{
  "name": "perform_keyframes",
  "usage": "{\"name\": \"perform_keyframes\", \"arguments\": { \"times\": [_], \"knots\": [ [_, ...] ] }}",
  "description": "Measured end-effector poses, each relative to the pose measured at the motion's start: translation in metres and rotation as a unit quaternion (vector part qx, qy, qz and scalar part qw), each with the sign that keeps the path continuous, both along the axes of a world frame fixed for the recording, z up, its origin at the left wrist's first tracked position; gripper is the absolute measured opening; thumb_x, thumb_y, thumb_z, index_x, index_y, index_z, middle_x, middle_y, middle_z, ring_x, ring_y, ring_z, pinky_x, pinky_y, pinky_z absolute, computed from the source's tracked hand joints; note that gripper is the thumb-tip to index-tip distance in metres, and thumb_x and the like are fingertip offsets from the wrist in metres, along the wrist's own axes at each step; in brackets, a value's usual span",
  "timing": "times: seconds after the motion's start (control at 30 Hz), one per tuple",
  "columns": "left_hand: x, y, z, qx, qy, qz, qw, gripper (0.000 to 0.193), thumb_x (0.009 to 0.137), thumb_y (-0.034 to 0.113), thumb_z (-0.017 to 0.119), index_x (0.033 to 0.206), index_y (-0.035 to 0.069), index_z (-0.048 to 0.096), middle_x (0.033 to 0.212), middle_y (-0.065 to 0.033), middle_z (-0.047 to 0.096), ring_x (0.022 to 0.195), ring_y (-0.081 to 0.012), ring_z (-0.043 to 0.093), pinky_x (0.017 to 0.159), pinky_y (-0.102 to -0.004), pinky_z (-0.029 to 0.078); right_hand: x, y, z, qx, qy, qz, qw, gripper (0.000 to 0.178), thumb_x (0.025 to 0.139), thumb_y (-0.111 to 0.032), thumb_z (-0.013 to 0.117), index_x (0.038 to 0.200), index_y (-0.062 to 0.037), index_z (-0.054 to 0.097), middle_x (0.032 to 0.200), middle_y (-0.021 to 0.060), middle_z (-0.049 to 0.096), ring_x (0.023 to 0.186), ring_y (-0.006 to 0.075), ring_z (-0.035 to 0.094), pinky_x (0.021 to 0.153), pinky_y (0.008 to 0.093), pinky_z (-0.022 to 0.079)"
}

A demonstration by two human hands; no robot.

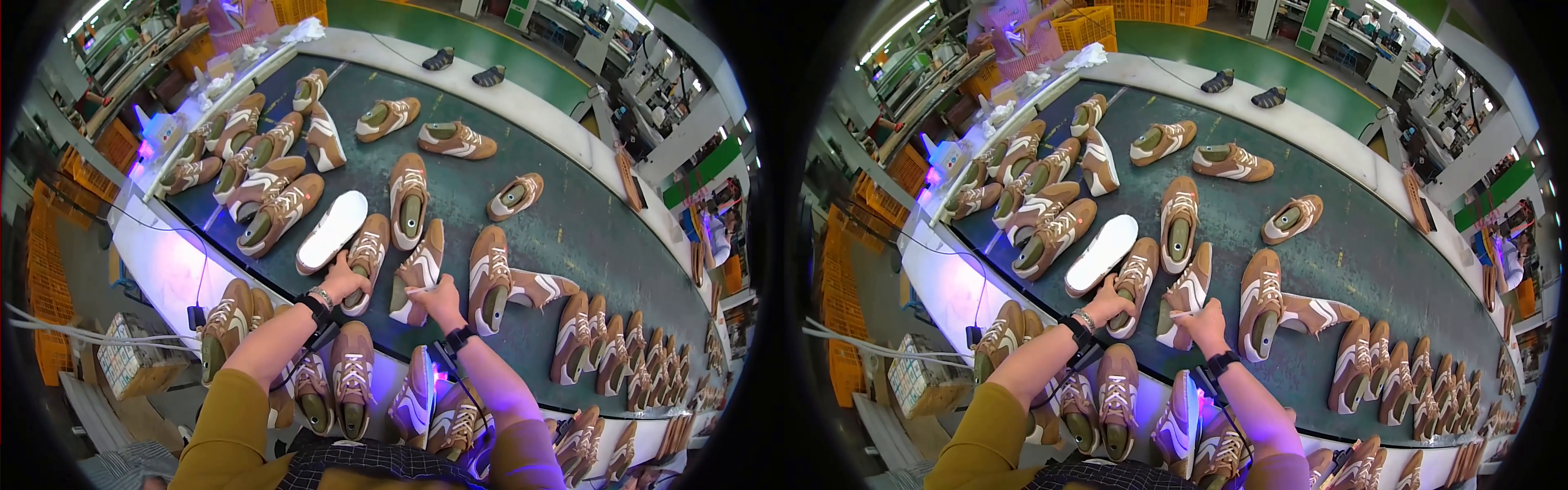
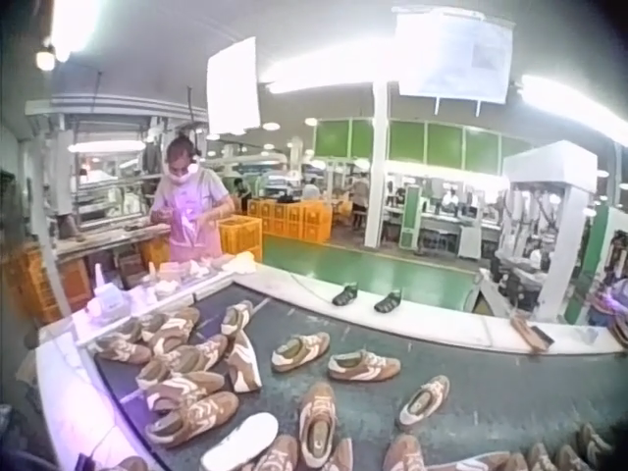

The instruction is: Apply adhesive or marking to the heel of shoes on a conveyor belt and organize pairs.

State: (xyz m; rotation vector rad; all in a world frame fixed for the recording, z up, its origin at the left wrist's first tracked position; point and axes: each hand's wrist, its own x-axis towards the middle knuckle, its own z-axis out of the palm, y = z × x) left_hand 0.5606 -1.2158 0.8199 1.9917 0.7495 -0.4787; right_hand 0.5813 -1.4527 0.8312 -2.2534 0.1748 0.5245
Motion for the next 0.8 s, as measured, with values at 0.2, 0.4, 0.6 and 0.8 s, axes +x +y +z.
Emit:
{"name": "perform_keyframes", "arguments": {
  "times": [0.2,0.4,0.6,0.8],
  "knots": [
    [0.005,-0.001,0.0,-0.258,-0.077,0.111,0.957,0.071,0.054,0.004,0.067,0.121,-0.005,0.045,0.1,-0.0129,0.058,0.081,-0.0245,0.059,0.07,-0.0322,0.05,-0.007,0.017,-0.013,0.026,-0.046,-0.008,0.999,0.07,0.058,-0.031,0.082,0.104,0.0062,0.045,0.098,0.0233,0.061,0.094,0.0349,0.062,0.081,0.0389,0.049],
    [0.003,0.01,0.04,-0.523,0.026,0.181,0.833,0.03,0.064,0.006,0.057,0.094,0.001,0.057,0.076,-0.0101,0.064,0.064,-0.0227,0.063,0.061,-0.0344,0.054,0.001,0.003,-0.024,0.059,-0.073,-0.023,0.995,0.062,0.057,-0.026,0.081,0.099,0.0076,0.051,0.095,0.0214,0.062,0.084,0.0337,0.062,0.078,0.0369,0.05],
    [-0.031,-0.023,0.121,-0.521,-0.021,0.119,0.845,0.046,0.064,0.005,0.054,0.109,-0.002,0.053,0.089,-0.0109,0.063,0.076,-0.0207,0.064,0.069,-0.0329,0.053,-0.02,-0.08,0.036,0.616,0.191,-0.079,0.76,0.051,0.073,-0.012,0.067,0.118,0.0052,0.048,0.105,0.012,0.061,0.092,0.0215,0.062,0.083,0.0332,0.051],
    [-0.089,-0.086,0.183,-0.326,-0.323,-0.14,0.878,0.092,0.059,0.004,0.06,0.142,0.005,0.02,0.132,-0.0092,0.043,0.123,-0.0167,0.04,0.105,-0.0284,0.027,-0.11,-0.123,0.067,0.784,0.137,-0.077,0.6,0.092,0.067,-0.048,0.069,0.14,-0.0112,0.026,0.131,0.019,0.043,0.114,0.0395,0.049,0.095,0.0588,0.04]
  ]
}}
